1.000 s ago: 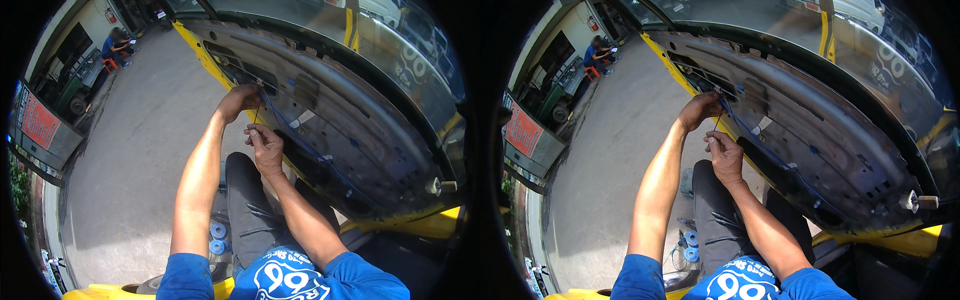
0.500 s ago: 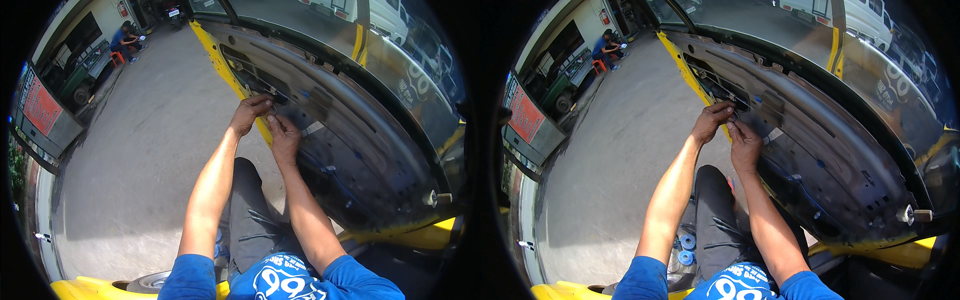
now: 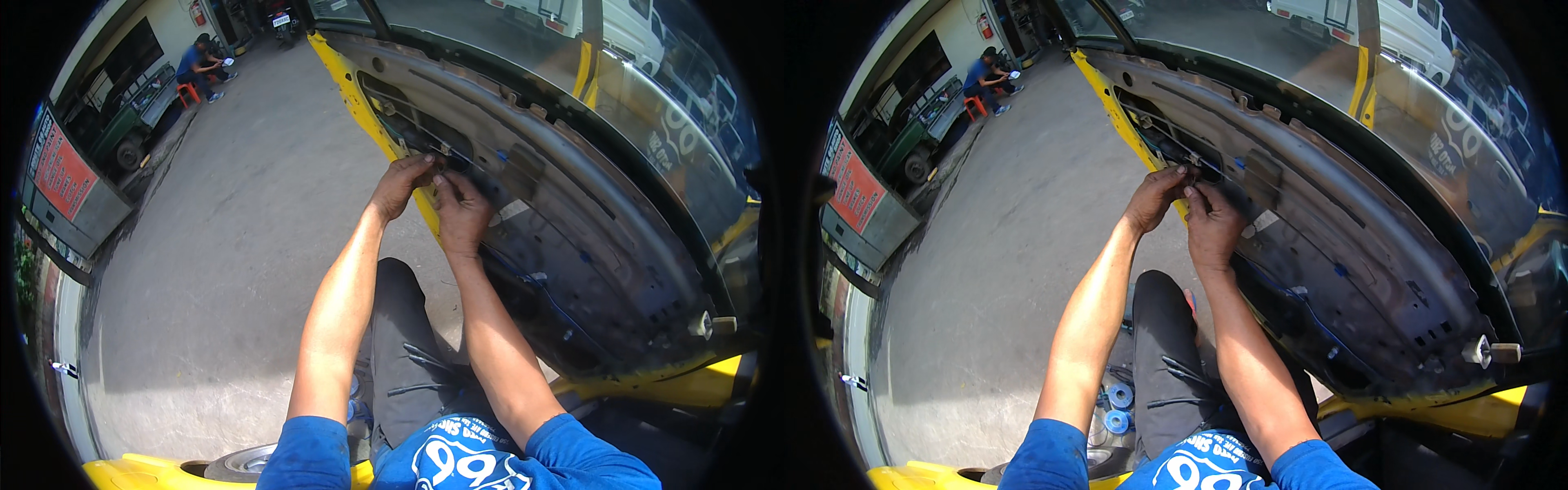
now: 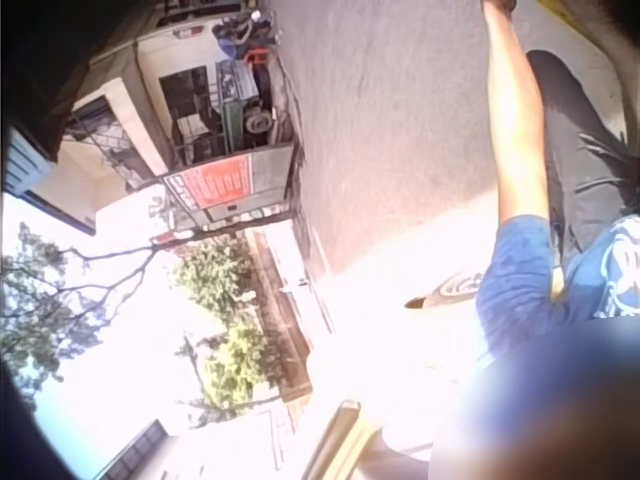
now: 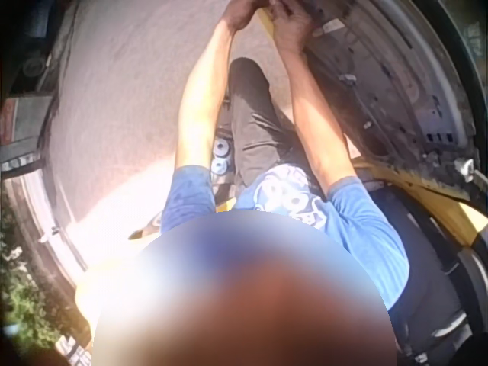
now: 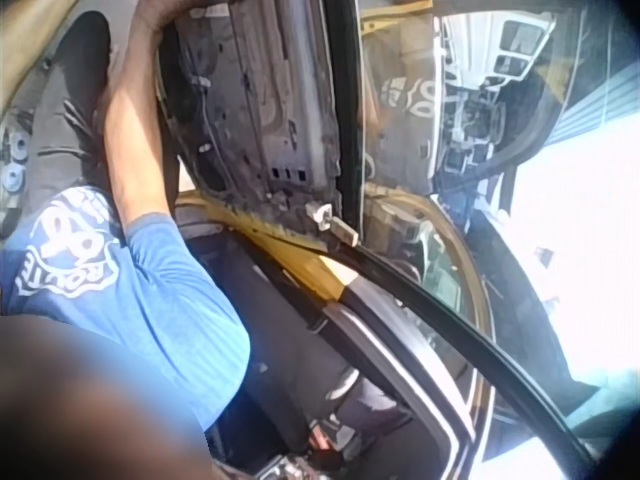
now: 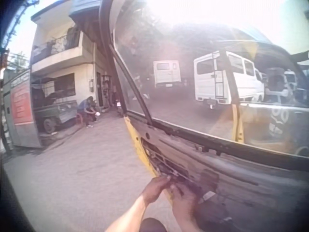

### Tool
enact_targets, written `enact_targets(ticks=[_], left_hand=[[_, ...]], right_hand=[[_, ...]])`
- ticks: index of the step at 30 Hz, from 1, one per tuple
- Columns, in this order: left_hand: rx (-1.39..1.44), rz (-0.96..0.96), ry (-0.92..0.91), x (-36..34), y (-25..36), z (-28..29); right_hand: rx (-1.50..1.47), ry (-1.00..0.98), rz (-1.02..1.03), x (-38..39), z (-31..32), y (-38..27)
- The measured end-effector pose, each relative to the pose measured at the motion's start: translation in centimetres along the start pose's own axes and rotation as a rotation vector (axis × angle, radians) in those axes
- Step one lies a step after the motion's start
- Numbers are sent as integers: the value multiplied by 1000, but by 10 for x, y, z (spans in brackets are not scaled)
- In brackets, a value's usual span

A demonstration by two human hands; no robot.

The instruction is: The person routes and secures wires inside a yellow car door panel. They use electrical tape to wrap wire ends and tuck the wires into the door cavity, then use a screwdriver to fasten a component inside the door.

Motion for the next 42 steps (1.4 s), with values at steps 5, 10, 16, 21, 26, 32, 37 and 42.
enact_targets(ticks=[5,10,16,21,26,32,37,42], left_hand=[[-21,28,-2,2,5,-1],[-51,30,1,3,9,-4],[-63,33,-23,3,12,-5],[-55,44,-15,3,12,-5],[-58,39,-17,3,13,-6],[-37,58,-13,3,14,-6],[-15,59,-16,3,15,-7],[-28,61,-12,4,16,-7]], right_hand=[[129,8,90,1,-1,-7],[229,4,133,2,-2,-12],[265,23,136,2,-5,-13],[312,37,161,1,-5,-15],[300,40,116,1,-4,-16],[205,-2,164,5,-4,-17],[228,18,135,3,-7,-11],[249,26,121,2,-6,-8]])
Point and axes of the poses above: each hand's wrist, its own x-axis away from the middle knuckle, its own z-axis out of the back of the hand, y = z × x, the point moved 4 cm from there along -x, towards the middle knuckle, and after that the axes turned 2 degrees about x, right-handed, at the moved point
